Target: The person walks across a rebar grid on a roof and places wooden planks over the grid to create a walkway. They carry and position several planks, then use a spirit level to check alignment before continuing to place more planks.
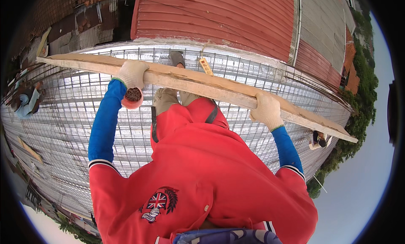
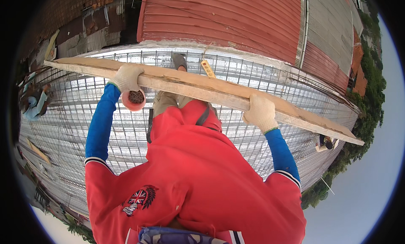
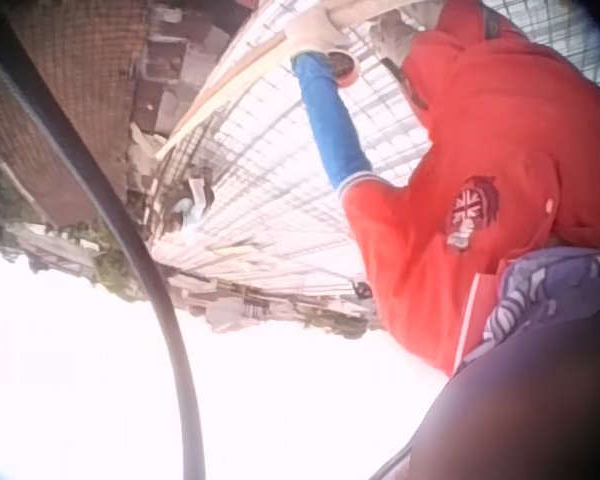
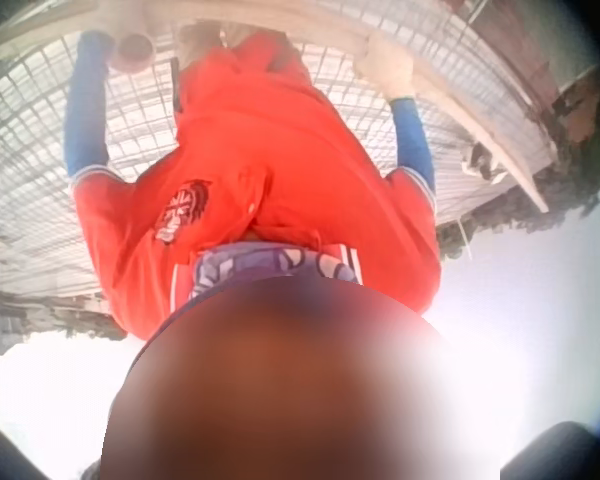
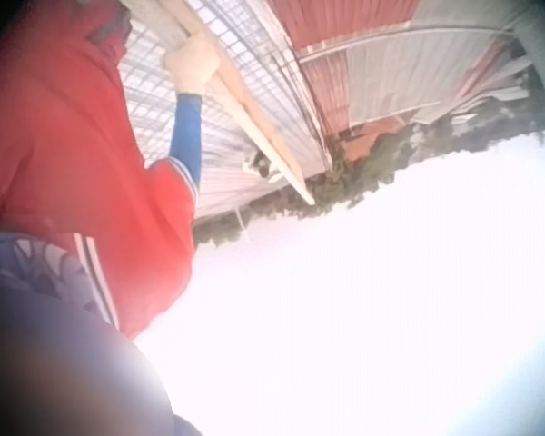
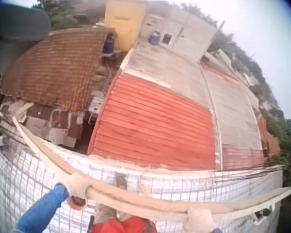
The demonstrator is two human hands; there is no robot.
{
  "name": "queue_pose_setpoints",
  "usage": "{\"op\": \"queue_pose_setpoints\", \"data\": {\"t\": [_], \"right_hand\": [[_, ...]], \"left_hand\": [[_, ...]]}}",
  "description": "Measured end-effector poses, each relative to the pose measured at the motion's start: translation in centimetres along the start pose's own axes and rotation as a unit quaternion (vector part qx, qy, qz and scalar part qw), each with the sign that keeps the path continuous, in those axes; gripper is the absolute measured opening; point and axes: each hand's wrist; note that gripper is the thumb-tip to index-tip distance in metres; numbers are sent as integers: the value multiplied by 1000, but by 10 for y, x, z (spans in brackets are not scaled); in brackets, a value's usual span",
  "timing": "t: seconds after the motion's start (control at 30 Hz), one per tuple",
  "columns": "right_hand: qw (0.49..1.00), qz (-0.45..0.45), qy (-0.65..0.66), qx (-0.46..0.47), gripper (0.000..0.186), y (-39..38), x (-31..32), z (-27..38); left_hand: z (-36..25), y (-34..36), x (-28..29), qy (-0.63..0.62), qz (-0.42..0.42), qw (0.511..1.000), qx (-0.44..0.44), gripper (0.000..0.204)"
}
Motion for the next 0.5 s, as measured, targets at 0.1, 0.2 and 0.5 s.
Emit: {"op": "queue_pose_setpoints", "data": {"t": [0.1,0.2,0.5], "right_hand": [[1000,-1,3,-10,52,-13,-11,7],[1000,-3,6,-18,52,-26,-20,11],[998,13,29,-58,54,-50,-43,8]], "left_hand": [[10,0,-16,1,-7,1000,-24,51],[9,-2,-23,14,7,1000,-26,50],[-12,-5,-35,37,10,998,-41,49]]}}
Point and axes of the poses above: each hand's wrist, its own y-axis towards the middle knuckle, its own x-axis out of the back of the hand, z = x × y, and after that the axes turned 4 degrees about -z, right-handed
